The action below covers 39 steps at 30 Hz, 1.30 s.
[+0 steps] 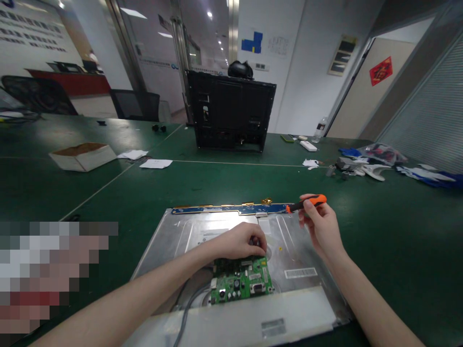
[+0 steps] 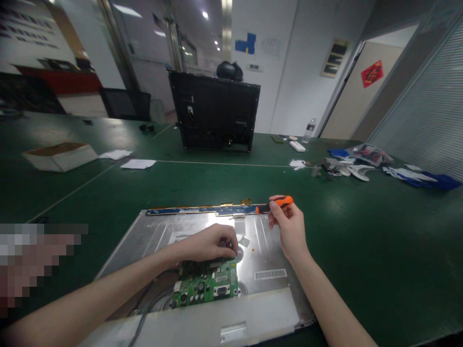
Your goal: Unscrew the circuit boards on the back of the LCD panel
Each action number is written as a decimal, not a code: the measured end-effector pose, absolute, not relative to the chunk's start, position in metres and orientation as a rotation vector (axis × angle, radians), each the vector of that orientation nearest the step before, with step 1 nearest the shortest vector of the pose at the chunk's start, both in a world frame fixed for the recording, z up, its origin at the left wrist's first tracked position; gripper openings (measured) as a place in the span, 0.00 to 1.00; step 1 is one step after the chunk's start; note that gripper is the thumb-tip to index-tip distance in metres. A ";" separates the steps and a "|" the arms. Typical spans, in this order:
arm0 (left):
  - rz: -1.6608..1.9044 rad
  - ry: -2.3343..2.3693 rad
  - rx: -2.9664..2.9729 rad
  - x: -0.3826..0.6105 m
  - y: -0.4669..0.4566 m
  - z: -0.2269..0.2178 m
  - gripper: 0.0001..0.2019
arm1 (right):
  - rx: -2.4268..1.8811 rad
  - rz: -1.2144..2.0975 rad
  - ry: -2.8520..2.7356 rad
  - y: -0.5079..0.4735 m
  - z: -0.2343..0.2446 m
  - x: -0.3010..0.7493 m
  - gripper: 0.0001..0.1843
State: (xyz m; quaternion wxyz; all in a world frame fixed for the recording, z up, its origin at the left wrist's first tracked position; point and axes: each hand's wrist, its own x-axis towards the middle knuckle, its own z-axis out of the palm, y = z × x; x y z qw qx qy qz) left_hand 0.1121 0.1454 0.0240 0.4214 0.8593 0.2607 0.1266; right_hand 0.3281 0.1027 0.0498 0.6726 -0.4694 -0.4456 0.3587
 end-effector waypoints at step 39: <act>0.366 0.508 2.133 0.106 0.154 0.014 0.05 | -0.877 0.125 -1.734 0.072 0.037 0.302 0.20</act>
